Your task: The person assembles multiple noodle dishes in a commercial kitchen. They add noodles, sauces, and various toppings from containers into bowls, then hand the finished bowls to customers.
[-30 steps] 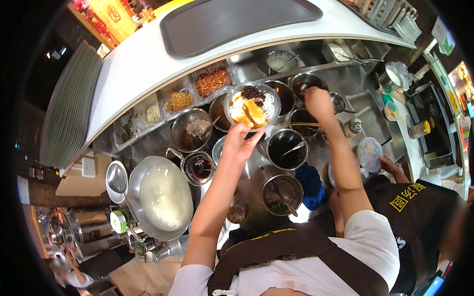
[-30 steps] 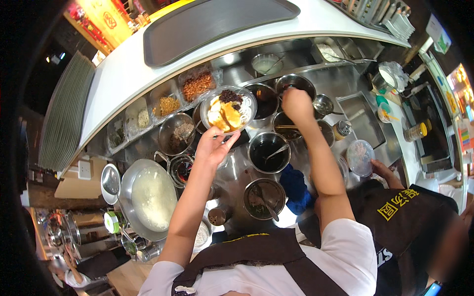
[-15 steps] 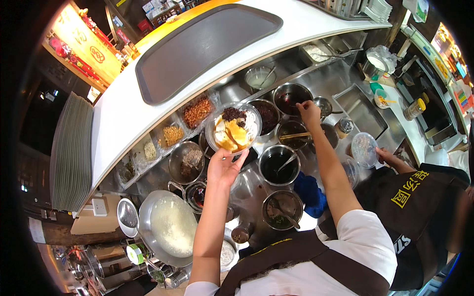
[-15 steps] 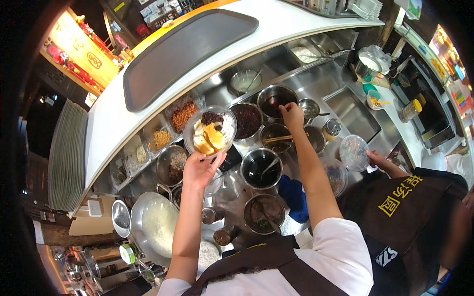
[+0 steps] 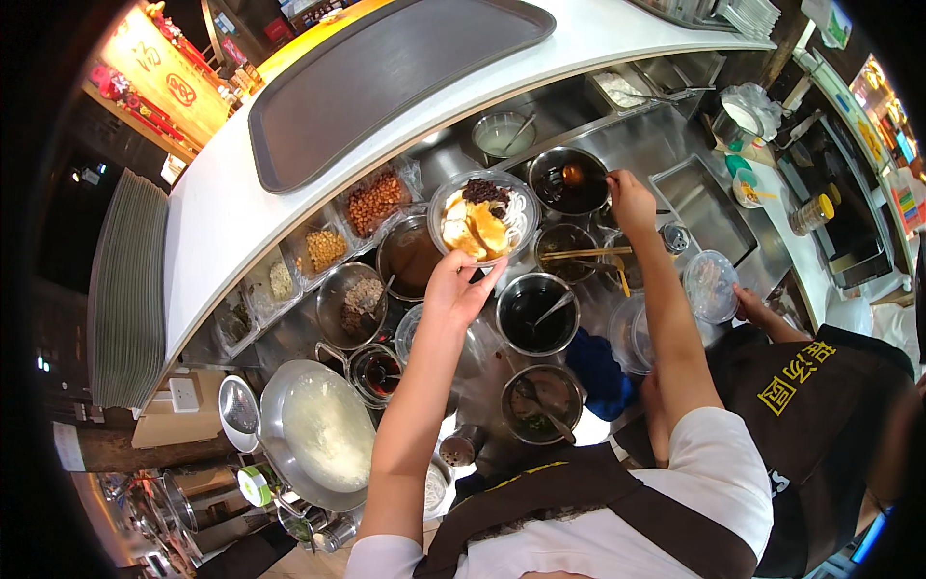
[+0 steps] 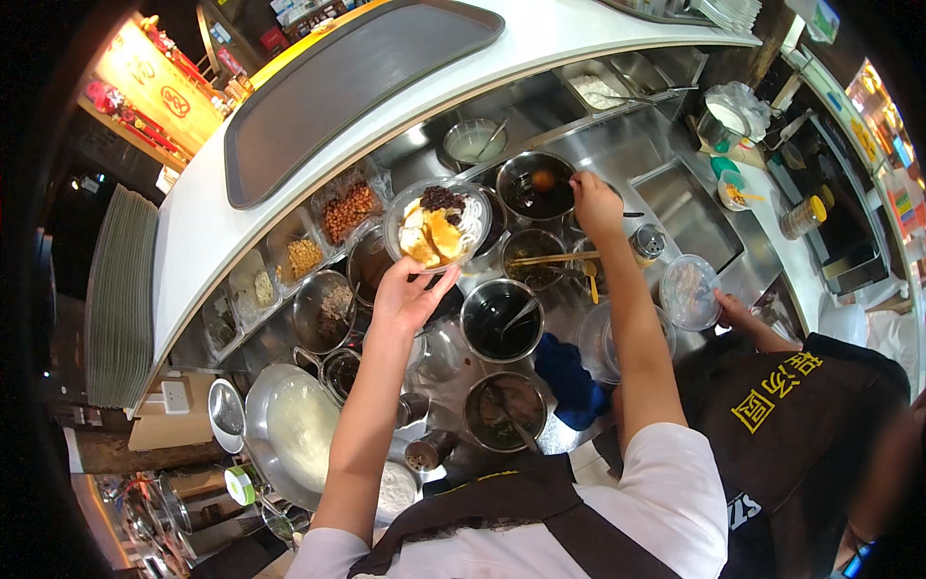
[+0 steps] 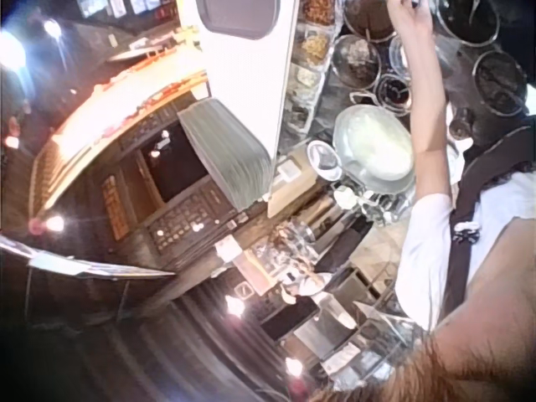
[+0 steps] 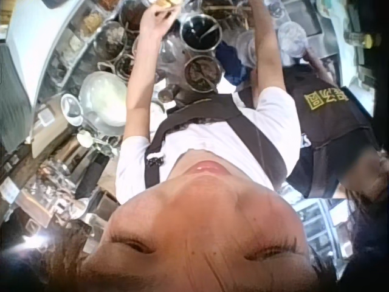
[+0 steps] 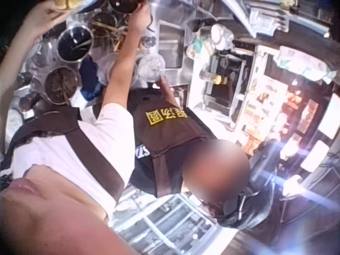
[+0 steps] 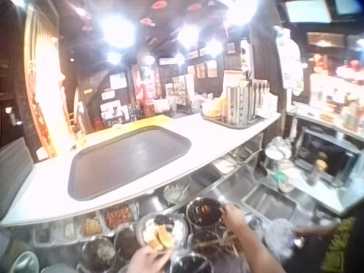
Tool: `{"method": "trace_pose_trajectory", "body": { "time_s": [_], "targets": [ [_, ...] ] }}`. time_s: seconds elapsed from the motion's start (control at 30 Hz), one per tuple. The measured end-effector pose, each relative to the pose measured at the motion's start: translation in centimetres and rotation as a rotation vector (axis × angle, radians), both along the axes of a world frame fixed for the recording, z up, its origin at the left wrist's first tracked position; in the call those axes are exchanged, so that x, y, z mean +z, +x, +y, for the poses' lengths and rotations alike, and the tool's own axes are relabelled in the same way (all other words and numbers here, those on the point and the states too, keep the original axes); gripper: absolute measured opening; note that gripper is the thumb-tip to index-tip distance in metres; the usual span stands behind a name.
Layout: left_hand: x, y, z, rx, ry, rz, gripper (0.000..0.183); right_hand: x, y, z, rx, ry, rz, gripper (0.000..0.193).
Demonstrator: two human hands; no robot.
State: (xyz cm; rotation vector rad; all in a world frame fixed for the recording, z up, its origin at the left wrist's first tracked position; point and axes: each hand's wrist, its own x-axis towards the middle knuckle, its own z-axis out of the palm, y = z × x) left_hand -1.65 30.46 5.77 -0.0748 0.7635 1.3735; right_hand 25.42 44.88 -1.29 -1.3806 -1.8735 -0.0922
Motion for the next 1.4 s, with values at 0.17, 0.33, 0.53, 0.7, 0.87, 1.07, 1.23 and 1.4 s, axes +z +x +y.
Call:
{"method": "trace_pose_trajectory", "body": {
  "time_s": [0.17,0.33,0.53,0.7,0.87,1.07,1.23,1.4],
  "targets": [
    [-0.6,0.9,1.7,-0.006,0.021,-0.030,0.041,-4.0,-0.3,0.9,-0.141,-0.140,0.186,0.016],
    [-1.8,1.2,2.8,0.006,-0.026,-0.070,0.043,-5.7,0.9,1.4,-0.210,-0.279,0.548,0.022],
    [-2.4,2.7,4.2,0.038,-0.024,-0.071,0.041,-4.1,3.7,1.7,-0.192,-0.227,0.604,0.024],
    [-2.7,4.1,5.8,0.004,0.011,-0.014,0.041,1.3,4.5,0.6,-0.040,-0.194,0.691,0.021],
    [-3.2,5.3,7.4,-0.044,0.030,-0.049,0.038,7.3,3.1,-1.7,0.068,-0.241,0.671,0.017],
    [-3.4,5.7,8.3,-0.057,0.005,-0.085,0.039,10.5,0.0,-4.5,0.363,-0.062,0.354,0.007],
    [-4.1,5.7,8.0,-0.042,-0.004,-0.109,0.040,11.9,-1.6,-5.0,0.425,0.094,0.188,0.005],
    [-4.2,4.9,7.3,-0.027,-0.028,-0.113,0.040,13.9,-0.7,-6.2,0.400,0.151,0.158,0.005]
  ]
}}
